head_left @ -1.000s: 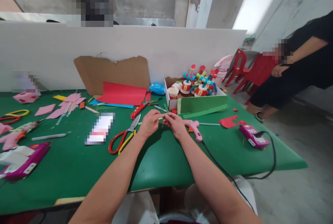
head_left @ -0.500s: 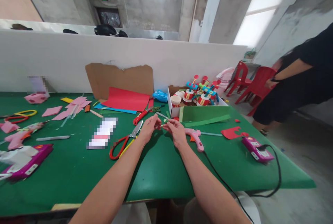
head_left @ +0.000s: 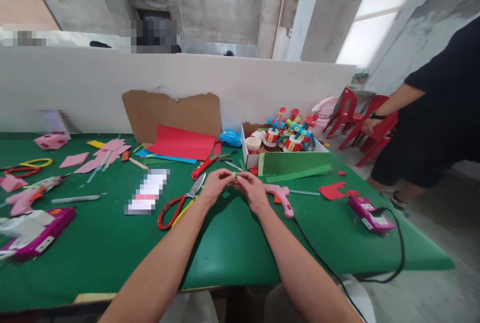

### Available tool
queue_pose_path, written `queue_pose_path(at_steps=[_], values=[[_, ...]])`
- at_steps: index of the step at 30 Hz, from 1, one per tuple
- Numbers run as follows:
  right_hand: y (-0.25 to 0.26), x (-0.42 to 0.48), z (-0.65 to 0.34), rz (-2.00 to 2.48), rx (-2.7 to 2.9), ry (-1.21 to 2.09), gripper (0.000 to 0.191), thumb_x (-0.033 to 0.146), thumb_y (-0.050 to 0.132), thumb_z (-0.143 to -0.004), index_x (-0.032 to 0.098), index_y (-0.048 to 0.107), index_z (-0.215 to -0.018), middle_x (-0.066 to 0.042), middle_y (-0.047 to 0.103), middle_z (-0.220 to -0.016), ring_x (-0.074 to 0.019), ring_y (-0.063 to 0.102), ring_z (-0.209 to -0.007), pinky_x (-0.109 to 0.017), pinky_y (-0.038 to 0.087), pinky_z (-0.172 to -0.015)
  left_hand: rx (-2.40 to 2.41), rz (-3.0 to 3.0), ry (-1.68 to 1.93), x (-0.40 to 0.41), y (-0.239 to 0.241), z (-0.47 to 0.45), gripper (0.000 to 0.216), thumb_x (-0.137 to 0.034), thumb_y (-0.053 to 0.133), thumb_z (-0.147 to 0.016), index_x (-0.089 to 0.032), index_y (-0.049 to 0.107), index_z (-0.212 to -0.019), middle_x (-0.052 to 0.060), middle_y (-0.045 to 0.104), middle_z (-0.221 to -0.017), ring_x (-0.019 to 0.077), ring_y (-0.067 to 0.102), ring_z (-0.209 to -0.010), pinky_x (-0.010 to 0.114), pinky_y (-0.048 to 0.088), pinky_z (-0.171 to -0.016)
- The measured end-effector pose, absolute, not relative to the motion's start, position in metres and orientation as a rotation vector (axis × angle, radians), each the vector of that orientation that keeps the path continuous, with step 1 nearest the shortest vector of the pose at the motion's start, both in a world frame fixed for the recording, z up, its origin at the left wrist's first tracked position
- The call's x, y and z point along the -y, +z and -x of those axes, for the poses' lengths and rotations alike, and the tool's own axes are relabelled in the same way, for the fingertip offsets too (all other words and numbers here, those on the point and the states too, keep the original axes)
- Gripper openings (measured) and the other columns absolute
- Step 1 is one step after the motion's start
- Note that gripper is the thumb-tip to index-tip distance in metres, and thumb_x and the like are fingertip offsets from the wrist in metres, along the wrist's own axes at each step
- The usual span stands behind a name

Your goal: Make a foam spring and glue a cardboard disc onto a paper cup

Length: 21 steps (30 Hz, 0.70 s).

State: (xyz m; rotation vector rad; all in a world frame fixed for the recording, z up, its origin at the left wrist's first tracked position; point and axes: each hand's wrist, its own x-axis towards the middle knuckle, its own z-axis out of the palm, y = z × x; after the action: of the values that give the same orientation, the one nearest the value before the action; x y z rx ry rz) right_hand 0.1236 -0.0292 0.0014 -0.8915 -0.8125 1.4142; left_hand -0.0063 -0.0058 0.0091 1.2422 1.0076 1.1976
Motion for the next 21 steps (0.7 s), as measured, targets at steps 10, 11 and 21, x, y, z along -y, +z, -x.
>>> queue_pose_path(at_steps=[10, 11, 21], values=[[-0.0024, 0.0262, -0.1231, 0.901, 0.816, 1.372, 0.031, 0.038, 0.083, -0.052, 0.018, 0.065, -0.067, 0.002, 0.066, -0.060, -0.0112, 0.061, -0.057, -0.027, 0.052, -0.067, -0.974, -1.164, 1.237, 0.0077, 0.0055, 0.0000, 0.031, -0.037, 0.079, -0.052, -0.014, 0.063, -0.064, -0.003, 0.060, -0.058, 0.0085, 0.051, -0.055, 0.022, 0.040, -0.057], [-0.0017, 0.0262, -0.1225, 0.890, 0.797, 1.387, 0.033, 0.040, 0.083, -0.053, 0.018, 0.065, -0.068, 0.002, 0.066, -0.060, -0.0112, 0.061, -0.057, -0.027, 0.052, -0.067, -0.974, -1.148, 1.247, 0.0074, 0.0054, -0.0003, 0.032, -0.037, 0.079, -0.051, -0.014, 0.063, -0.064, -0.003, 0.059, -0.058, 0.0083, 0.050, -0.054, 0.022, 0.039, -0.056], [-0.0045, 0.0243, -0.1221, 0.911, 0.792, 1.340, 0.033, 0.036, 0.084, -0.052, 0.018, 0.067, -0.074, 0.004, 0.066, -0.066, -0.0085, 0.058, -0.057, -0.025, 0.052, -0.065, -1.005, -1.108, 1.170, 0.0077, 0.0094, 0.0005, 0.042, -0.050, 0.078, -0.051, -0.013, 0.065, -0.065, 0.000, 0.060, -0.057, 0.0089, 0.049, -0.051, 0.023, 0.039, -0.053]])
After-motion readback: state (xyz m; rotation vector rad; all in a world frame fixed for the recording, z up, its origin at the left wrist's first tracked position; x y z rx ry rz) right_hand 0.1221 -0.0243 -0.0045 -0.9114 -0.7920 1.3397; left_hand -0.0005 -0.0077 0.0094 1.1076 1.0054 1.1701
